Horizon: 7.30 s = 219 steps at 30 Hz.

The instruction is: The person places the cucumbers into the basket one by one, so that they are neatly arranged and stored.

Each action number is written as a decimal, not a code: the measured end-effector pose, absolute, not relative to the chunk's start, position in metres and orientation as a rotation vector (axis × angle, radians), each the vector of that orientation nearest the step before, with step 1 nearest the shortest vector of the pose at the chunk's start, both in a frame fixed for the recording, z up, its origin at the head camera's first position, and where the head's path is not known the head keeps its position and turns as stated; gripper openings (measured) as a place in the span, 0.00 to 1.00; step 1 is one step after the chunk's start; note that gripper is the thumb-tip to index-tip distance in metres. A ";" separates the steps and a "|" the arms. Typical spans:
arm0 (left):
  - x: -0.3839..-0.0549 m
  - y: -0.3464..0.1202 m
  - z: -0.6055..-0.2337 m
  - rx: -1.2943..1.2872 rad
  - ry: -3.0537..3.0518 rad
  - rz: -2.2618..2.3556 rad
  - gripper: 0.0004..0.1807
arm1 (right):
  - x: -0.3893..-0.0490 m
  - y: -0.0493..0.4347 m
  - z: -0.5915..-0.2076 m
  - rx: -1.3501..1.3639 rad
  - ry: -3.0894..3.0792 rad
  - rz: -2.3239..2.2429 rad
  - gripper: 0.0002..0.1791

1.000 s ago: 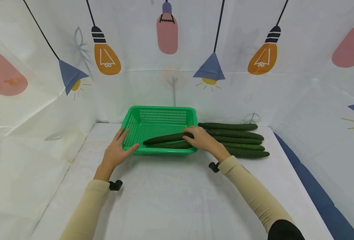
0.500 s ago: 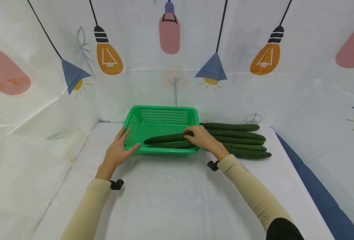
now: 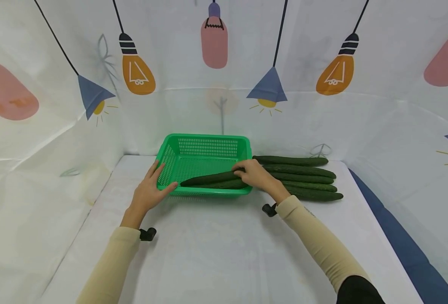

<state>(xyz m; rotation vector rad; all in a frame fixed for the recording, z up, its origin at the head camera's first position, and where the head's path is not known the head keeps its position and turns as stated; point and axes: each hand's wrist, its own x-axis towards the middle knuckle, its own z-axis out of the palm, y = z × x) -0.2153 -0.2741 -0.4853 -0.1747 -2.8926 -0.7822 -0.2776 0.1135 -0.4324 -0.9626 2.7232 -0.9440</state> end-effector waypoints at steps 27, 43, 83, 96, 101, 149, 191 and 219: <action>-0.216 -0.275 -0.486 -0.179 -2.888 -0.773 0.52 | -0.274 0.128 -0.430 -0.991 2.755 -0.967 0.15; -0.215 -0.276 -0.487 -0.162 -2.873 -0.791 0.51 | -0.266 0.148 -0.438 -1.050 2.831 -1.073 0.25; -0.217 -0.273 -0.489 -0.146 -2.838 -0.876 0.51 | -0.188 0.330 -0.512 -0.316 3.306 -1.092 0.24; -0.217 -0.271 -0.489 -0.146 -2.847 -0.864 0.51 | -0.187 0.367 -0.507 -0.211 3.248 -0.863 0.25; -0.215 -0.270 -0.485 -0.138 -2.857 -0.865 0.51 | -0.187 0.371 -0.507 -0.194 3.221 -0.835 0.24; -0.215 -0.268 -0.485 -0.162 -2.861 -0.884 0.51 | -0.187 0.359 -0.499 -0.231 3.098 -0.807 0.34; -0.214 -0.266 -0.489 -0.079 -2.824 -0.894 0.52 | -0.198 0.347 -0.430 -0.263 3.319 -0.797 0.31; -0.215 -0.261 -0.490 -0.090 -2.800 -0.885 0.51 | -0.248 0.259 -0.394 -0.674 3.362 -0.545 0.30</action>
